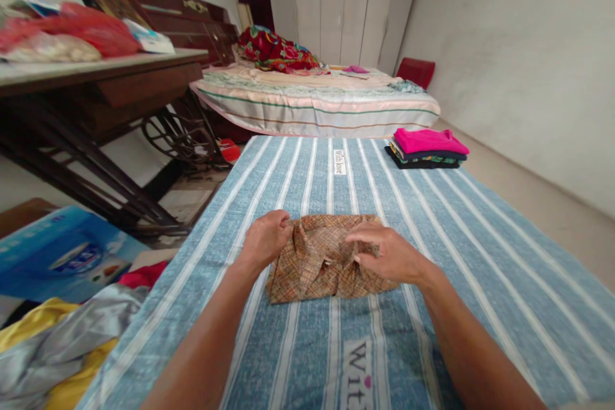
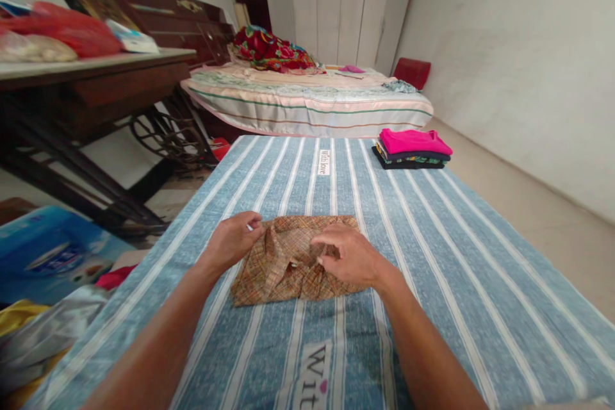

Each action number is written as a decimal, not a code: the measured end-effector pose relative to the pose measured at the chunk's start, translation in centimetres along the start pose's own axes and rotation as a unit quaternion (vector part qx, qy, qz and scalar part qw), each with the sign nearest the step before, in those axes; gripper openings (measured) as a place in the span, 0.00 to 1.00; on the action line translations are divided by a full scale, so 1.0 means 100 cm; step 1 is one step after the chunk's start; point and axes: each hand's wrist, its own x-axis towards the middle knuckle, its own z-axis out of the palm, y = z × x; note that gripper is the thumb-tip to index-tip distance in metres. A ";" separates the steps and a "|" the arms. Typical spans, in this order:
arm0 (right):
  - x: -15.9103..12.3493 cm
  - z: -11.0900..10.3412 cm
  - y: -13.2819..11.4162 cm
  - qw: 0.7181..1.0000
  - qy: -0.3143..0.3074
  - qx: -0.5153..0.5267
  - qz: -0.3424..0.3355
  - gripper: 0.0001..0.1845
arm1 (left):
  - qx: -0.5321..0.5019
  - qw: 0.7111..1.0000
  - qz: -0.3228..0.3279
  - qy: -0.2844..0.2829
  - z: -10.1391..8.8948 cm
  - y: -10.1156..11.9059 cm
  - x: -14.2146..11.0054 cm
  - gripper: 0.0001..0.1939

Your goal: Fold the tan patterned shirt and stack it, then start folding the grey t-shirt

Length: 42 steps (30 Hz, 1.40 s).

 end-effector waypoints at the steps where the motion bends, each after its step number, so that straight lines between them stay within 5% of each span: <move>1: -0.001 -0.001 0.002 1.000 -0.011 0.000 -0.022 0.17 | -0.016 0.999 0.034 0.006 -0.006 0.007 -0.004 0.08; 5: -0.003 0.000 0.007 0.997 -0.035 -0.025 -0.065 0.17 | -0.074 0.978 0.186 -0.065 -0.022 0.038 -0.020 0.12; 9: -0.002 0.007 0.009 0.997 -0.045 -0.041 -0.040 0.08 | -0.017 0.958 0.245 -0.146 -0.016 0.059 -0.025 0.13; 20: 0.003 0.021 0.009 1.000 -0.001 -0.009 -0.004 0.07 | 0.001 0.952 0.206 -0.226 -0.003 0.084 -0.002 0.09; 31: 0.009 0.039 0.009 0.995 0.018 -0.093 0.026 0.07 | -0.125 0.946 0.192 -0.230 0.013 0.071 0.011 0.10; 42: 0.010 0.048 0.009 0.990 0.040 -0.130 0.043 0.06 | -0.146 0.940 0.190 -0.243 0.011 0.073 0.012 0.08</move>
